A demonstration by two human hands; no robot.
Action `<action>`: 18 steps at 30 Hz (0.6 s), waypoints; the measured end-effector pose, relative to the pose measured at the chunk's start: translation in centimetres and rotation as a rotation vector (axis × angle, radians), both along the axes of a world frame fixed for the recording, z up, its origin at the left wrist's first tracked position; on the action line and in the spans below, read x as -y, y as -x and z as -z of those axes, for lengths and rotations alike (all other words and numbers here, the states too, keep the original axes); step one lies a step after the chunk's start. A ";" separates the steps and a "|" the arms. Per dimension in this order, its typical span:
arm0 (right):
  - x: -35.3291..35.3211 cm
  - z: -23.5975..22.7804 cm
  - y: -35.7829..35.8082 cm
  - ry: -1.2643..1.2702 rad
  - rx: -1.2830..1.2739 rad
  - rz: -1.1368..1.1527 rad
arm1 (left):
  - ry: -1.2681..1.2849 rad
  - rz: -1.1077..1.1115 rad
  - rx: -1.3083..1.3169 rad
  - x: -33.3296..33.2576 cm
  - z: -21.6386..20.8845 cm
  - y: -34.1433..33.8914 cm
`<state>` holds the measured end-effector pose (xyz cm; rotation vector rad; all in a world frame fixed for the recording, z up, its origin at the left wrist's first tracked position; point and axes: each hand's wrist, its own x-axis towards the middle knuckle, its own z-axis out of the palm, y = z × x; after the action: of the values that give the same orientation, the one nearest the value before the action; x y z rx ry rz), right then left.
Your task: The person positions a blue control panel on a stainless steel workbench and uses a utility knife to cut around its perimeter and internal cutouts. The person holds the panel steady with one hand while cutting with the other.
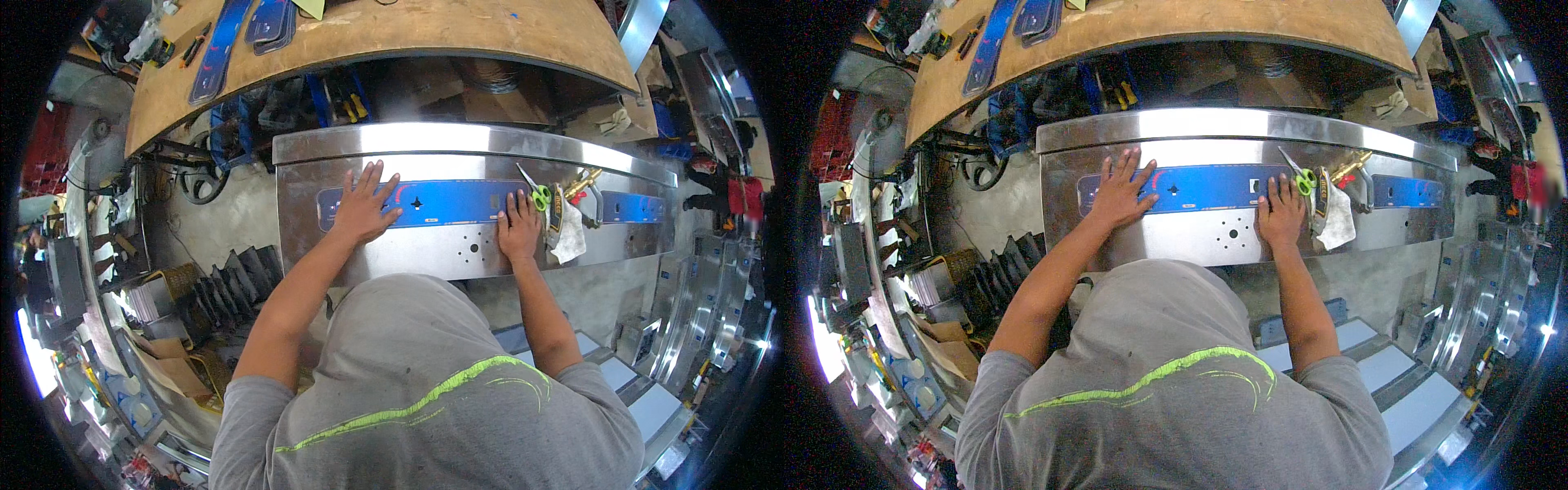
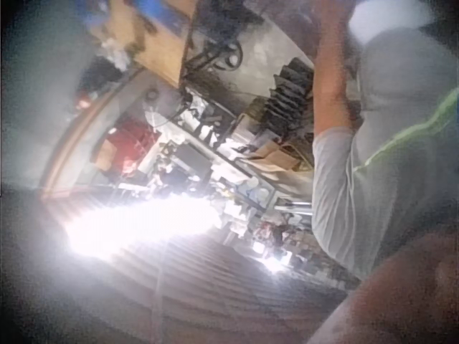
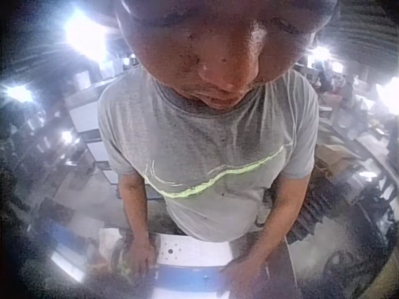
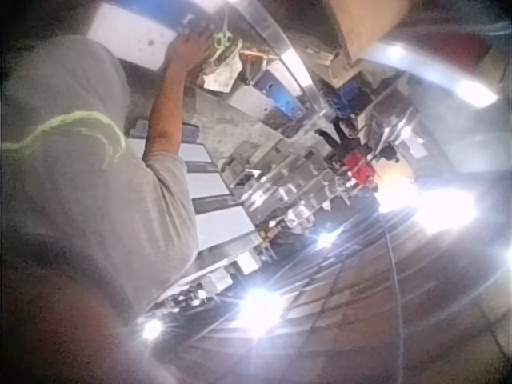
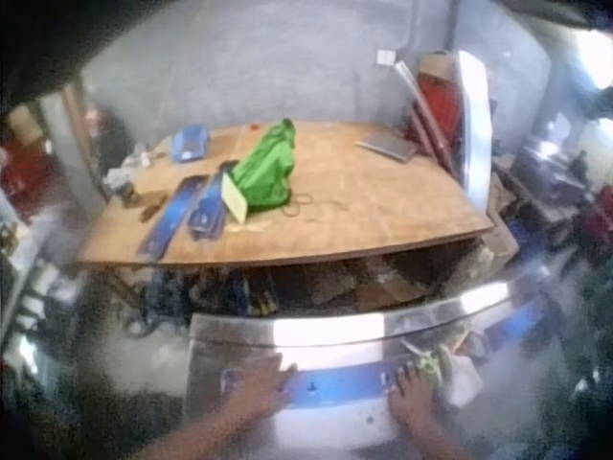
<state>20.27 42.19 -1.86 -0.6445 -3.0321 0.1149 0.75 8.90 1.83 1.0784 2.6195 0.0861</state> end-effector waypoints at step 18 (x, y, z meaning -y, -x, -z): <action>-0.2 0.2 -0.2 0.017 -0.084 -0.050 | -0.176 0.031 0.003 -2.6 1.7 -2.3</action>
<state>20.48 42.35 -2.04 -0.5502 -2.9702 0.1649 3.07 11.49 0.14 1.1743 2.6310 0.3171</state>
